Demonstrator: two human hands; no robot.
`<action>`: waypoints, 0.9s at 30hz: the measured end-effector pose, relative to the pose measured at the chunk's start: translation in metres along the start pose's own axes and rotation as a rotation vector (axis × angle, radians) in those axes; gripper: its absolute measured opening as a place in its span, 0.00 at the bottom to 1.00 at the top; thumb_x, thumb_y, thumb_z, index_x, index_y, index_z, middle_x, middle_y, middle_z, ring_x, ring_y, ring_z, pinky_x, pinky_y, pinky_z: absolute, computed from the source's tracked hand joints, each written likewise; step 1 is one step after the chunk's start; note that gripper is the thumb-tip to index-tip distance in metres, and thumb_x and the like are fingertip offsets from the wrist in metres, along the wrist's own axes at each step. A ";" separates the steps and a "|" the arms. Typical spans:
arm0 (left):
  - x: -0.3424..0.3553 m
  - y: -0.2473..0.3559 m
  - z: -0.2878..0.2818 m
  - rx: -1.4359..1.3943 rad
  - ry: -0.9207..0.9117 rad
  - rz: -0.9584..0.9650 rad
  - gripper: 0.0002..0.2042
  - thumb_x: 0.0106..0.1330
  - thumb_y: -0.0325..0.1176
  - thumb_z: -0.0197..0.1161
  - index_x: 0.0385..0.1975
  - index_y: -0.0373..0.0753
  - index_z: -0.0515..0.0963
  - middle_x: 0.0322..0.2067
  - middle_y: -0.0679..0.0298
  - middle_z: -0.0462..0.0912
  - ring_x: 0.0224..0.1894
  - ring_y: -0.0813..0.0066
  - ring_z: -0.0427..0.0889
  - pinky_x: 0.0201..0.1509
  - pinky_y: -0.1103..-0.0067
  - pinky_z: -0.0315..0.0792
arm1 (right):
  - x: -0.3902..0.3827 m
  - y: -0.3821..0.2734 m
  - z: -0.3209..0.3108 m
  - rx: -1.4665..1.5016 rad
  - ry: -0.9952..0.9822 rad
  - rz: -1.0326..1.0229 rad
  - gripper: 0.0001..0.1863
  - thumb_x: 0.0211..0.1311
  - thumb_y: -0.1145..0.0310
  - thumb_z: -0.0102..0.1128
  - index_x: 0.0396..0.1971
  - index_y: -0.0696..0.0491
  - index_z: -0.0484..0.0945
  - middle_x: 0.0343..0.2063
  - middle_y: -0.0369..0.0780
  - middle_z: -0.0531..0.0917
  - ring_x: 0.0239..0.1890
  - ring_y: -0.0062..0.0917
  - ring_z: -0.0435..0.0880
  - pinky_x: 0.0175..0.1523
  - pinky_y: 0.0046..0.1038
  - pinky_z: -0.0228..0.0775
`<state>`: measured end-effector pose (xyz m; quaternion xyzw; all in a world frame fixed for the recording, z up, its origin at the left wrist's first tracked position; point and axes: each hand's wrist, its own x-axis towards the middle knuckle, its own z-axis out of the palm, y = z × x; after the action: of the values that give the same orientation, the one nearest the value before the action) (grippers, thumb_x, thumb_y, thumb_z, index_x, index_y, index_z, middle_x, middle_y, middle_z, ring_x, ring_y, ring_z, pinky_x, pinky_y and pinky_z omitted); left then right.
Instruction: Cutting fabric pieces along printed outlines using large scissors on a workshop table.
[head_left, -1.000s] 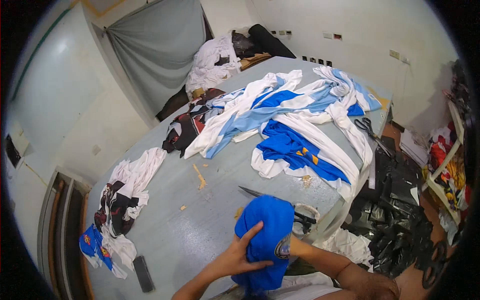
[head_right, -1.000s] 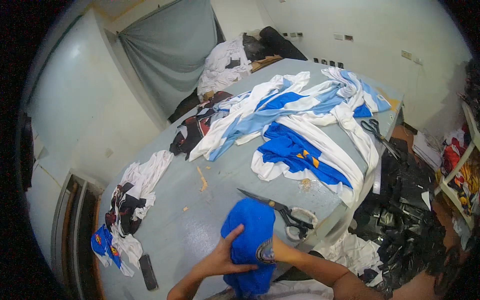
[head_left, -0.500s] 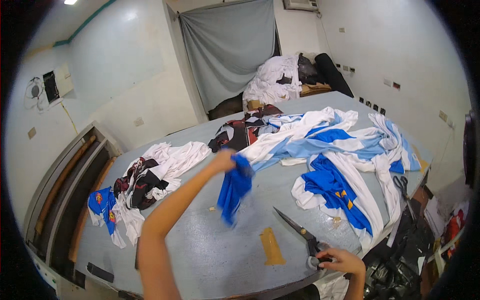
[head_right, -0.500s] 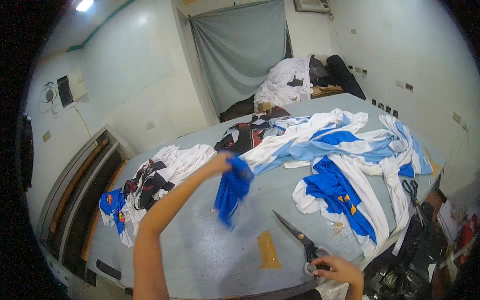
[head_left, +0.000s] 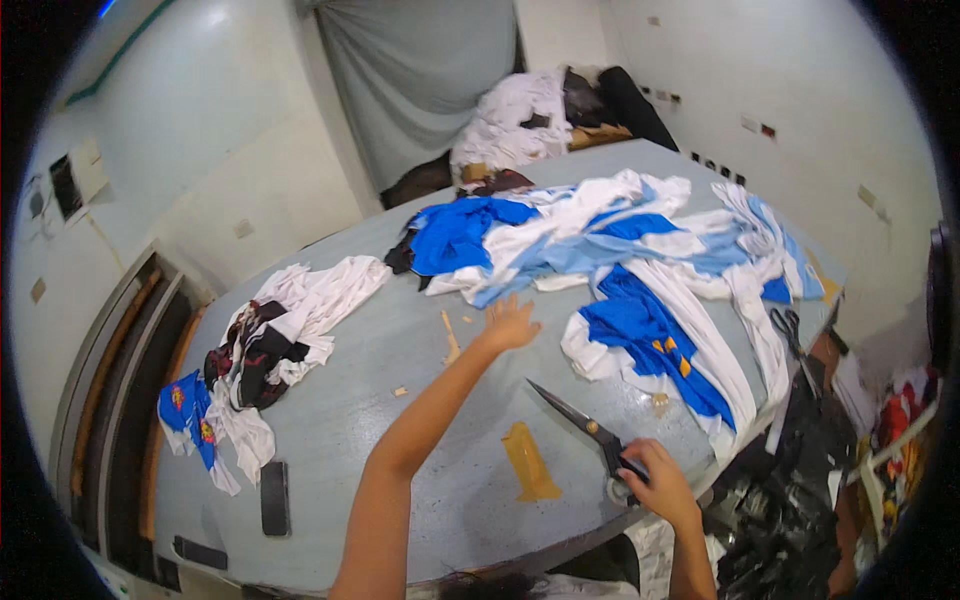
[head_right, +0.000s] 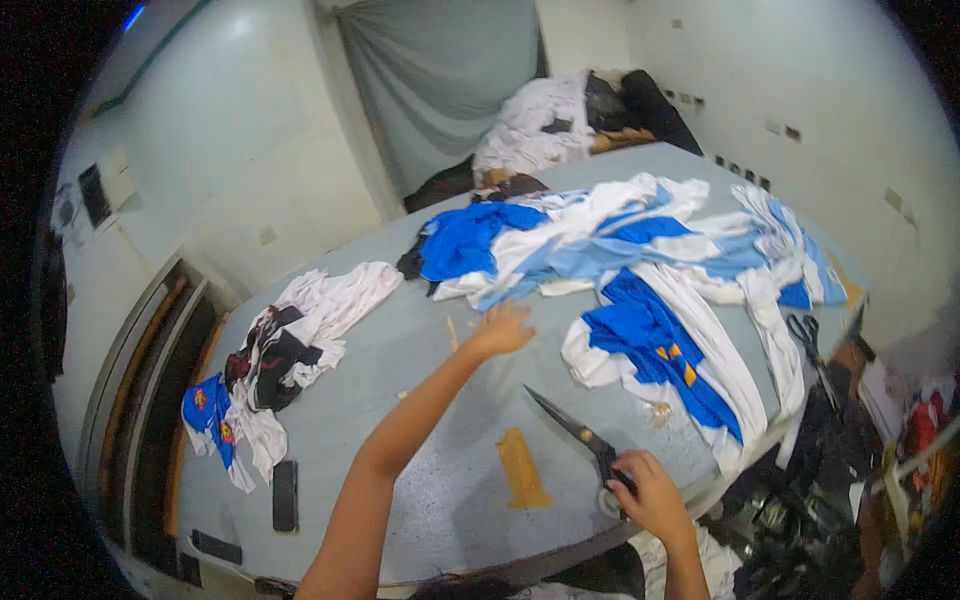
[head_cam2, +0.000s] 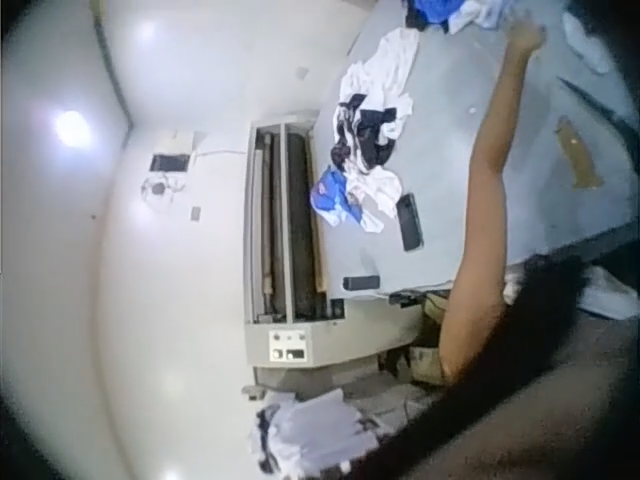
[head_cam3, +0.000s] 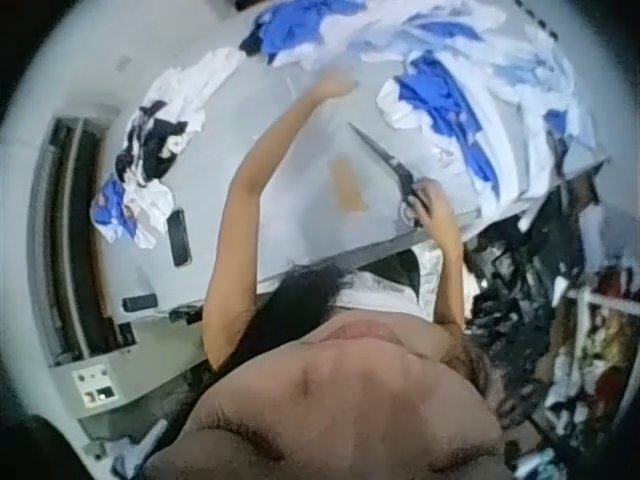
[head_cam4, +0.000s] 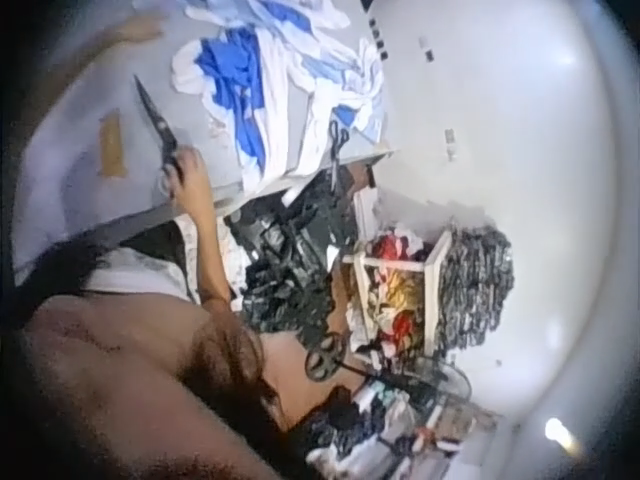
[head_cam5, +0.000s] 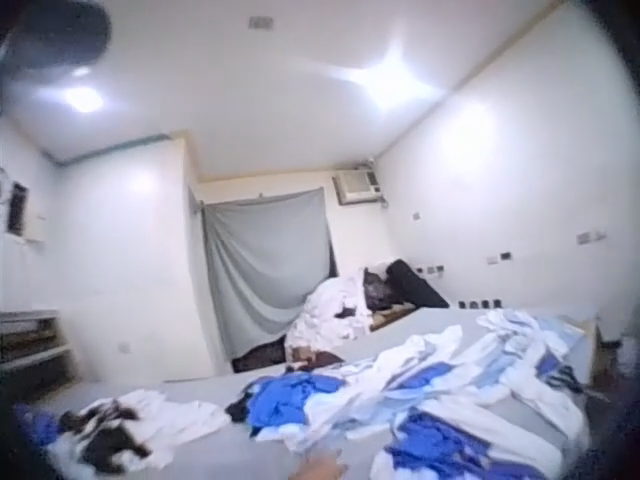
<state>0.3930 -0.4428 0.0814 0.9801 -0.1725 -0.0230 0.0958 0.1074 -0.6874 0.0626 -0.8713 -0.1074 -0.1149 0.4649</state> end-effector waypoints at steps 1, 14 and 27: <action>-0.008 0.008 0.021 -0.079 -0.086 0.016 0.31 0.58 0.53 0.52 0.59 0.46 0.62 0.63 0.47 0.50 0.63 0.42 0.51 0.62 0.50 0.46 | 0.002 -0.003 0.008 -0.088 -0.045 -0.089 0.15 0.45 0.74 0.60 0.36 0.56 0.72 0.38 0.45 0.75 0.43 0.37 0.74 0.49 0.31 0.65; -0.010 0.186 0.100 0.004 -0.257 0.148 0.42 0.54 0.60 0.54 0.62 0.34 0.53 0.63 0.44 0.51 0.65 0.46 0.49 0.60 0.53 0.55 | -0.027 0.020 0.027 -0.456 0.075 -0.057 0.16 0.42 0.73 0.58 0.35 0.59 0.70 0.34 0.49 0.71 0.39 0.42 0.72 0.44 0.35 0.67; -0.040 -0.045 0.064 0.102 0.283 0.394 0.12 0.61 0.37 0.52 0.41 0.42 0.76 0.39 0.57 0.79 0.40 0.59 0.78 0.40 0.68 0.73 | -0.068 0.041 -0.035 0.118 -0.390 0.248 0.23 0.43 0.60 0.64 0.35 0.60 0.70 0.25 0.43 0.77 0.26 0.31 0.77 0.32 0.32 0.69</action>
<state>0.3657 -0.3988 0.0105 0.9245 -0.3461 0.1423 0.0721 0.0516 -0.7441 0.0292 -0.8550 -0.0938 0.1200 0.4958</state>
